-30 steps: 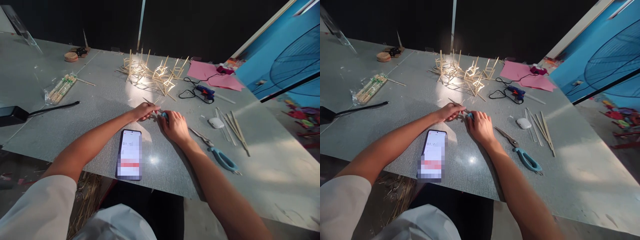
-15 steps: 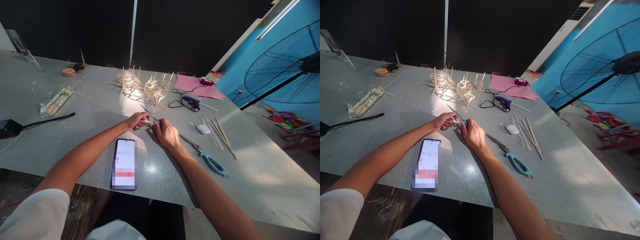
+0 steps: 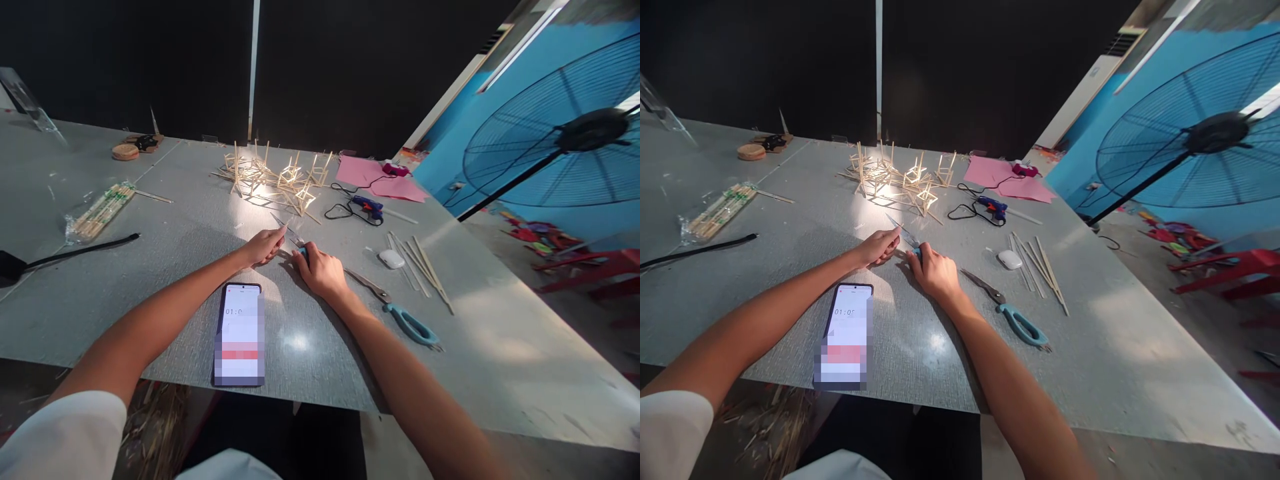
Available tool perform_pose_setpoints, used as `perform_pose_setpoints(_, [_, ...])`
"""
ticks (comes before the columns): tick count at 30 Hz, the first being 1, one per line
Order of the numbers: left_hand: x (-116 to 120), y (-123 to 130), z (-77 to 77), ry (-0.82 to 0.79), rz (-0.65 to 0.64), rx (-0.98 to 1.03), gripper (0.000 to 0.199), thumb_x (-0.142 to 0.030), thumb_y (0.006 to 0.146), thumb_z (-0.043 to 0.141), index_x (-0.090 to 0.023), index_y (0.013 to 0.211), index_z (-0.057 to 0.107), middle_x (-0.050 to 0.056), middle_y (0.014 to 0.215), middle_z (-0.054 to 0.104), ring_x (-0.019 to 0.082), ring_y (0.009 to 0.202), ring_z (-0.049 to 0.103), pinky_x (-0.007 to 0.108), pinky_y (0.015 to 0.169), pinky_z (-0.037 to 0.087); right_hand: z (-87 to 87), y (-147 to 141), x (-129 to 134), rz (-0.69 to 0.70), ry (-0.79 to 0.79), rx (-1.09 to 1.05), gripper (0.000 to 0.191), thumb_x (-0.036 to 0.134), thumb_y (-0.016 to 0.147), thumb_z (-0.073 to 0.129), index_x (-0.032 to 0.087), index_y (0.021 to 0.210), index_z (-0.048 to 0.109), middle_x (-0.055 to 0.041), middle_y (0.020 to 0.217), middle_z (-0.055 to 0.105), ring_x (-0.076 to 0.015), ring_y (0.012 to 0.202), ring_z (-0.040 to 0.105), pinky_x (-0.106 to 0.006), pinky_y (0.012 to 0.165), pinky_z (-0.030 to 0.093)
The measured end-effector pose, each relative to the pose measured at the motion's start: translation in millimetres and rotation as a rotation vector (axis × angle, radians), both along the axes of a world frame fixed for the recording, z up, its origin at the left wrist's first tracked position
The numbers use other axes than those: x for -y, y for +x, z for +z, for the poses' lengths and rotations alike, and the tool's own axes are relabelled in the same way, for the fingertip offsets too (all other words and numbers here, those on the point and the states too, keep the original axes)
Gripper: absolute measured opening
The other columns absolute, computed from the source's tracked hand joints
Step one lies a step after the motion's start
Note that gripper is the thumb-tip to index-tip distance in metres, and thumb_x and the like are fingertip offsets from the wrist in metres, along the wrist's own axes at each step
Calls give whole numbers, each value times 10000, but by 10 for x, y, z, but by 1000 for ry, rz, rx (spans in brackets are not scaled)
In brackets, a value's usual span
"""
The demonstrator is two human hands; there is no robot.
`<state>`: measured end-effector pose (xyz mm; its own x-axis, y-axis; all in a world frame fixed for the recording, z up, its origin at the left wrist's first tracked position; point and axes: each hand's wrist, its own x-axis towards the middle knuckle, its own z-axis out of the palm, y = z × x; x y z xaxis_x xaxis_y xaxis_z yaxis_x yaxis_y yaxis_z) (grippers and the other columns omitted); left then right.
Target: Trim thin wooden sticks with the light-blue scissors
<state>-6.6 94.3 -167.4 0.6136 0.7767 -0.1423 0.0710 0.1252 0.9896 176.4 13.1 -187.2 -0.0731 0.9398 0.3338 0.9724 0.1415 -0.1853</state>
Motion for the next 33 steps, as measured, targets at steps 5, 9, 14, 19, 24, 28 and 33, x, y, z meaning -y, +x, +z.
perform_pose_setpoints(5, [-39, 9, -41, 15, 13, 4, 542, -624, 1008, 422, -219, 663, 320, -68, 494, 260, 55, 356, 195, 204, 356, 121, 12, -75, 22, -112, -57, 55, 495, 586, 1064, 270, 192, 1105, 567, -93, 902, 721, -190, 692, 671, -267, 581, 332])
perform_pose_setpoints(9, [-41, 19, -41, 16, 34, -5, 556, -626, 1002, 429, -226, 636, 306, -65, 477, 254, 58, 348, 187, 213, 353, 110, 19, -122, 44, -150, -82, 83, 511, 591, 1068, 247, 184, 1149, 546, -103, 961, 731, -203, 744, 687, -264, 608, 352])
perform_pose_setpoints(14, [-37, 38, 7, -1, 63, -28, 544, -610, 1003, 437, -226, 638, 311, -73, 457, 243, 60, 335, 192, 206, 353, 122, 33, -161, 39, -177, -106, 100, 529, 605, 1066, 243, 169, 1175, 522, -132, 1015, 741, -222, 812, 709, -274, 636, 379])
perform_pose_setpoints(19, [-31, 68, 100, -14, 120, -84, 563, -650, 946, 530, -225, 642, 321, -79, 436, 230, 67, 329, 206, 205, 337, 134, 115, -189, 44, -205, -124, 52, 529, 605, 1068, 229, 170, 1188, 505, -128, 1042, 749, -238, 887, 729, -278, 680, 420])
perform_pose_setpoints(24, [-55, 74, 187, -37, 120, -36, 566, -644, 918, 585, -219, 652, 321, -89, 462, 207, 59, 353, 172, 192, 342, 128, 199, -155, 19, -146, -100, -13, 553, 629, 1062, 201, 183, 1182, 503, -109, 1025, 755, -256, 897, 732, -300, 707, 465])
perform_pose_setpoints(28, [-106, 44, 197, -72, 82, -8, 569, -630, 938, 558, -209, 646, 311, -80, 513, 189, 57, 391, 155, 183, 351, 124, 229, -113, -10, -118, -100, -49, 574, 659, 1050, 189, 198, 1199, 498, -110, 1057, 754, -256, 894, 729, -328, 727, 492])
perform_pose_setpoints(33, [-157, 12, 203, -114, 72, 12, 419, -540, 980, 519, -190, 754, 472, -77, 599, 118, 60, 446, 95, 157, 377, 102, 243, -81, -26, -113, -93, -84, 593, 689, 1035, 199, 207, 1185, 509, -97, 1054, 758, -249, 881, 725, -341, 740, 511])
